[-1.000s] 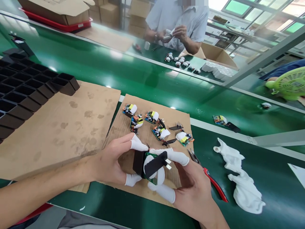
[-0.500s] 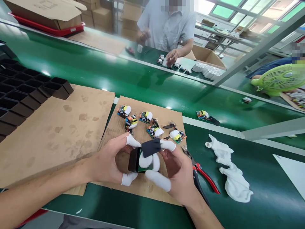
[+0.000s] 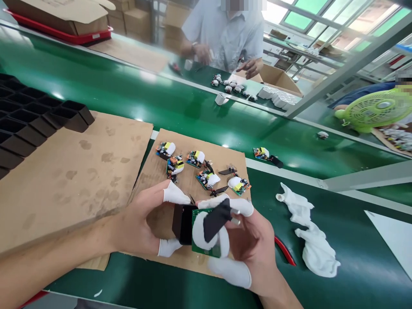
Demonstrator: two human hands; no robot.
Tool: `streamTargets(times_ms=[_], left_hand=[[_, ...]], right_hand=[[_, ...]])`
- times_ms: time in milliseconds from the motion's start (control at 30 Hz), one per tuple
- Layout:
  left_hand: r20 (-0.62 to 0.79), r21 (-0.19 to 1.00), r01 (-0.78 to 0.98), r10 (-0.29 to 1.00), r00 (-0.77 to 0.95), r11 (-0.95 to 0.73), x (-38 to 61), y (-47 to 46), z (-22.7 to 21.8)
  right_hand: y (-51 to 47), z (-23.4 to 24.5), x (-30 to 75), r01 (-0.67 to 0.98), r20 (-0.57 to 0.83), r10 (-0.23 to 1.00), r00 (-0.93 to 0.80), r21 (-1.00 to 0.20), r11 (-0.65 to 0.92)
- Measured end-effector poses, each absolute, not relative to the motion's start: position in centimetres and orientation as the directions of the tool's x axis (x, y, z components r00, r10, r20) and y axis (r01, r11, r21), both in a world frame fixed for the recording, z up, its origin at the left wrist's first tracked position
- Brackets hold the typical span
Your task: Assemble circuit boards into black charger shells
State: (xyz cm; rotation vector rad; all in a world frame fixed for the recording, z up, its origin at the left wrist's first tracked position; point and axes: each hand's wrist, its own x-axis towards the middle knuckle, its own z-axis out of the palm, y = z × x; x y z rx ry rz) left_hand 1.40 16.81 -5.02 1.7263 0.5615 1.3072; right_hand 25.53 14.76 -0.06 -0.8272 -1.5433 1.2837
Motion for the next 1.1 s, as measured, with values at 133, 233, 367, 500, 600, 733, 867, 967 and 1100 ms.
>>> streamTargets(times_ms=[133,233,367,500,600,733,867,967,1100], left_hand=[[0.590,0.799,-0.115,0.730,0.345,-0.591,1.34,16.87,-4.94],[0.603,0.787,-0.104,0.723,0.338,-0.608,1.25,16.92,-4.83],[0.587,0.791,-0.066,0.724,0.363,-0.609,0.97,16.94,-4.80],[0.589,0.781,-0.046,0.709,0.387,-0.623,0.71,16.99,-4.78],[0.594,0.774,-0.041,0.703,0.391,-0.632,0.67,16.99,-4.82],[0.593,0.778,-0.038,0.712,0.376,-0.627,0.71,16.87,-4.87],[0.592,0.776,-0.027,0.714,0.375,-0.630,0.76,16.84,-4.81],[0.594,0.776,-0.024,0.718,0.363,-0.630,0.79,16.91,-4.77],[0.591,0.777,-0.022,0.717,0.370,-0.629,0.87,17.02,-4.65]], right_hand=[[14.26,0.45,25.57,-0.028,0.283,0.889,-0.359,-0.956,0.293],[14.15,0.88,25.57,0.010,0.300,0.890,-0.343,-0.946,0.323],[14.13,0.83,25.54,0.035,0.315,0.881,-0.354,-0.937,0.349],[14.21,0.52,25.64,0.065,0.319,0.869,-0.378,-0.927,0.369],[14.29,0.35,25.77,0.079,0.335,0.867,-0.369,-0.918,0.388],[14.45,0.20,25.78,0.062,0.380,0.842,-0.383,-0.899,0.434],[14.58,0.18,25.67,0.104,0.407,0.820,-0.403,-0.869,0.483],[14.52,0.13,25.74,0.118,0.415,0.812,-0.410,-0.859,0.499],[14.37,0.02,25.99,0.125,0.413,0.808,-0.420,-0.856,0.502]])
